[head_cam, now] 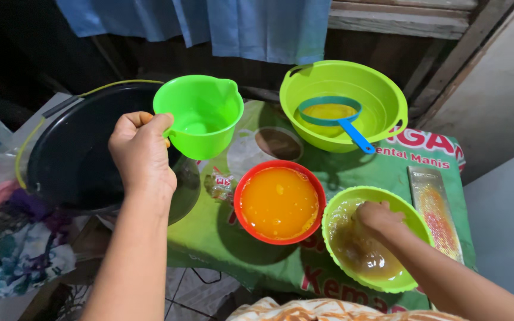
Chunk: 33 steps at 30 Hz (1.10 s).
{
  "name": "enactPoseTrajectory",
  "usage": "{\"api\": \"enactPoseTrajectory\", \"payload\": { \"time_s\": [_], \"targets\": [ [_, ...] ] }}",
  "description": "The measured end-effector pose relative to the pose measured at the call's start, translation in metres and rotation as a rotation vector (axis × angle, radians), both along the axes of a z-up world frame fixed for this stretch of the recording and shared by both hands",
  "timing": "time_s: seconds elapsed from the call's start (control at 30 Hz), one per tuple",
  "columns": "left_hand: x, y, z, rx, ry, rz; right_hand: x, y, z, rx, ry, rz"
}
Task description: The person grates an orange vegetable into a red bowl using a metal grater. They then scoop water from a black bucket with a green scoop and pour it into the bowl. The person mixes the contents by hand and transfers some of the mixture into a green bowl.
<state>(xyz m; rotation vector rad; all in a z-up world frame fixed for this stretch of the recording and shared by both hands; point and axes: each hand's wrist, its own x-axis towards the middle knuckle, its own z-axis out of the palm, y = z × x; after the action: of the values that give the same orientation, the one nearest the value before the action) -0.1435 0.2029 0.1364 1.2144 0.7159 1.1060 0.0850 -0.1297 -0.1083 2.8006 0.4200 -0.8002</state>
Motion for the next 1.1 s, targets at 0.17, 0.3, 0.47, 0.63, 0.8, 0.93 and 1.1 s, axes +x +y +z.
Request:
{"api": "enactPoseTrajectory", "payload": {
  "time_s": [0.17,0.3,0.47,0.63,0.8,0.93,1.1],
  "targets": [
    [-0.014,0.015,-0.003,-0.002,-0.106,0.078,-0.032,0.041,0.080,0.748,-0.317,0.248],
    [-0.031,0.037,-0.007,-0.026,-0.186,0.188,-0.056,0.120,0.140,1.498,-0.122,-0.044],
    [-0.052,0.057,-0.027,0.065,-0.264,0.289,-0.081,0.215,0.192,1.846,0.279,-0.023],
    [-0.074,0.059,-0.058,0.089,-0.127,0.395,-0.116,0.297,0.196,1.866,0.466,0.146],
    [-0.083,0.053,-0.084,0.197,-0.067,0.424,-0.139,0.342,0.186,1.838,0.516,0.215],
    [-0.090,0.036,-0.096,0.243,0.190,0.509,-0.145,0.351,0.182,1.747,0.474,0.217],
    [-0.099,0.027,-0.098,0.396,0.452,0.590,-0.154,0.355,0.180,1.745,0.467,0.232]
  ]
}}
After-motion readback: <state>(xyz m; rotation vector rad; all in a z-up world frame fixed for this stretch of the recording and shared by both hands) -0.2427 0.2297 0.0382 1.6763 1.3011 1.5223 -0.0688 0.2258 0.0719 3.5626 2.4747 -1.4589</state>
